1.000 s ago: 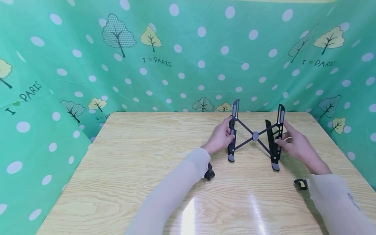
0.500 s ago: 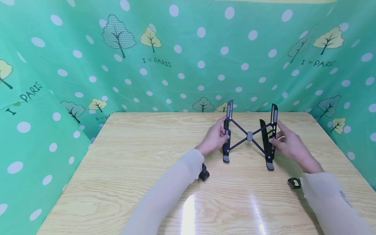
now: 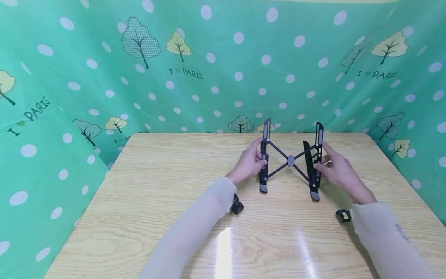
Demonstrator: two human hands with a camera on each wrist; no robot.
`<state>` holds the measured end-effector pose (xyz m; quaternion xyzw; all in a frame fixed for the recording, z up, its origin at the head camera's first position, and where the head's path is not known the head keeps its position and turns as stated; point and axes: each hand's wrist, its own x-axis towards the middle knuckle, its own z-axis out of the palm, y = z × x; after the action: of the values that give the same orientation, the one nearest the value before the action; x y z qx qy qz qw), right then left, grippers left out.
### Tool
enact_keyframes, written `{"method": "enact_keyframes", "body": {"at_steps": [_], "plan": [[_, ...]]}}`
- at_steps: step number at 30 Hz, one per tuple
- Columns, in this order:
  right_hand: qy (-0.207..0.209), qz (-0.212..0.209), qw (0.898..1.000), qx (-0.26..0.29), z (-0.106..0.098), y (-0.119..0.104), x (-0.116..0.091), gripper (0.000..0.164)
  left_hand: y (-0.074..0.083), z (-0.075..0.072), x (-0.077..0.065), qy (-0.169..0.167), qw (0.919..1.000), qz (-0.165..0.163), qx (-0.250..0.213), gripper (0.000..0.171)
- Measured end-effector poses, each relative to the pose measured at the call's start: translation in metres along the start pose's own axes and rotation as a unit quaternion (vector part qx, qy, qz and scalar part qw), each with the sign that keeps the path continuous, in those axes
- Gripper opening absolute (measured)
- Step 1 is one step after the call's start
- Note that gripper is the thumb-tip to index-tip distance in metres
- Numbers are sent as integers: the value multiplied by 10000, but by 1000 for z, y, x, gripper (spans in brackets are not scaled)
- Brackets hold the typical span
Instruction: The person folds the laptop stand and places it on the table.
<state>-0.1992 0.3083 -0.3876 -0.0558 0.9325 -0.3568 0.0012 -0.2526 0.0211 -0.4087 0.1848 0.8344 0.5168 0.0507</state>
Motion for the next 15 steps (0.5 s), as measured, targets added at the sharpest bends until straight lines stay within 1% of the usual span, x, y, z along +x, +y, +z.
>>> {"method": "enact_keyframes", "body": {"at_steps": [6, 15], "plan": [[-5, -12, 10000, -3, 3, -4, 1, 86, -1, -4, -4, 45, 10000, 61, -5, 88], [-105, -73, 9998, 122, 9, -12, 2, 85, -3, -12, -12, 122, 9999, -37, 0, 89]]}}
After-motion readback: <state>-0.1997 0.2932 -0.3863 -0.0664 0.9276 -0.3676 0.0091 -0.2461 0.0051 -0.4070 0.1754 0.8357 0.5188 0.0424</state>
